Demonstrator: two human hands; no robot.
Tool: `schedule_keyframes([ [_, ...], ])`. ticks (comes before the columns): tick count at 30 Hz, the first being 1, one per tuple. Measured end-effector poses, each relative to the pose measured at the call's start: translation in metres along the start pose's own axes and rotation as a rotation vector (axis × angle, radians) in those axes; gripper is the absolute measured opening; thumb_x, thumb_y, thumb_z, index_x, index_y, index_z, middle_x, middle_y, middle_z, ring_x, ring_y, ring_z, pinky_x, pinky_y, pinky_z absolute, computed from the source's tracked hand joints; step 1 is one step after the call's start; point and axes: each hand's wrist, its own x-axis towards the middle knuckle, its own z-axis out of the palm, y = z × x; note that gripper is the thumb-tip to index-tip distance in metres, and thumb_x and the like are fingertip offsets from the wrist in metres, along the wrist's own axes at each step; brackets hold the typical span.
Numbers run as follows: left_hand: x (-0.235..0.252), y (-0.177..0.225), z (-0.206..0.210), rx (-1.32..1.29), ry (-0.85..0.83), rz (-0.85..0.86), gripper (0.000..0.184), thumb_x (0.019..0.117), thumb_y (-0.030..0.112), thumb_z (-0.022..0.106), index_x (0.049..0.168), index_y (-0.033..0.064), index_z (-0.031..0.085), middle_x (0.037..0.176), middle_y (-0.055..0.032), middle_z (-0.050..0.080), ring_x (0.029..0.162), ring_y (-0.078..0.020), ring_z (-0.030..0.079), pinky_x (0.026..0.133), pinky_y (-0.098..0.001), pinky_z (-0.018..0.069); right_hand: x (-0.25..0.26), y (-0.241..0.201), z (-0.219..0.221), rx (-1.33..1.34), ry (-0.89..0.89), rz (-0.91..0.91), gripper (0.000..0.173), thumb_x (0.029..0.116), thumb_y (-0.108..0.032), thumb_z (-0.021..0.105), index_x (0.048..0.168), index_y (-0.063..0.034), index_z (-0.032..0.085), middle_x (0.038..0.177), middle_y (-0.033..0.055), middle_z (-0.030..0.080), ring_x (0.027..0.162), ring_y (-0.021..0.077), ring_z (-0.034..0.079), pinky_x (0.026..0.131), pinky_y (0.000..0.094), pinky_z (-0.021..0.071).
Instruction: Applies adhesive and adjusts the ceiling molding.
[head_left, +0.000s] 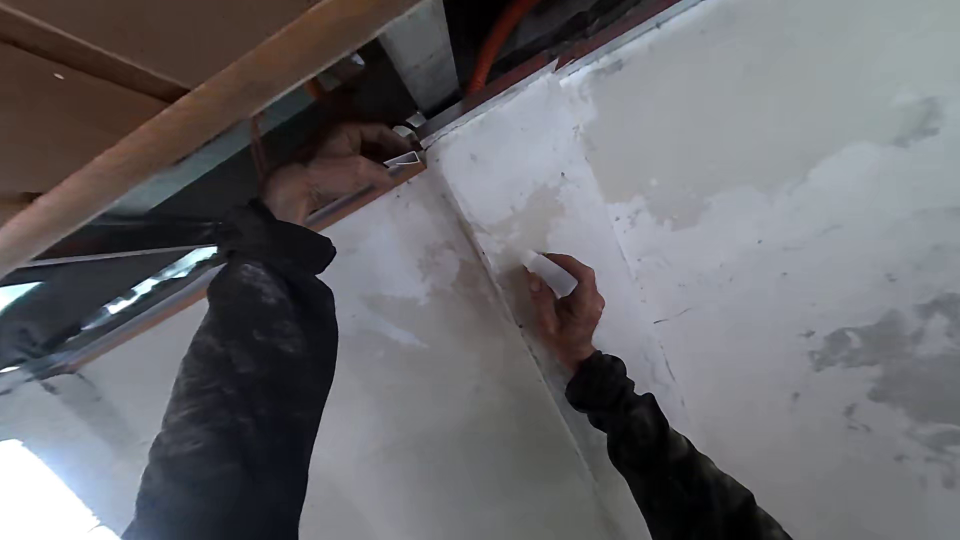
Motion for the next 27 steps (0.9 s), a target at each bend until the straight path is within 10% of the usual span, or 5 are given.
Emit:
schedule_keyframes([
  [27,-0.012,-0.010,-0.002,-0.010,0.107,-0.009,0.040,0.0864,-0.007,0.070,0.123,0.0063,0.062,0.110,0.0029,0.067,0.091,0.0025,0.065,0.082,-0.0142,0.0546,-0.003,0.002,0.002,0.036,0.019,-0.032,0.034,0.0999,-0.020,0.065,0.122,0.0050,0.059,0.111,0.0170,0.071,0.103,0.0152,0.071,0.090,0.0291,0.0599],
])
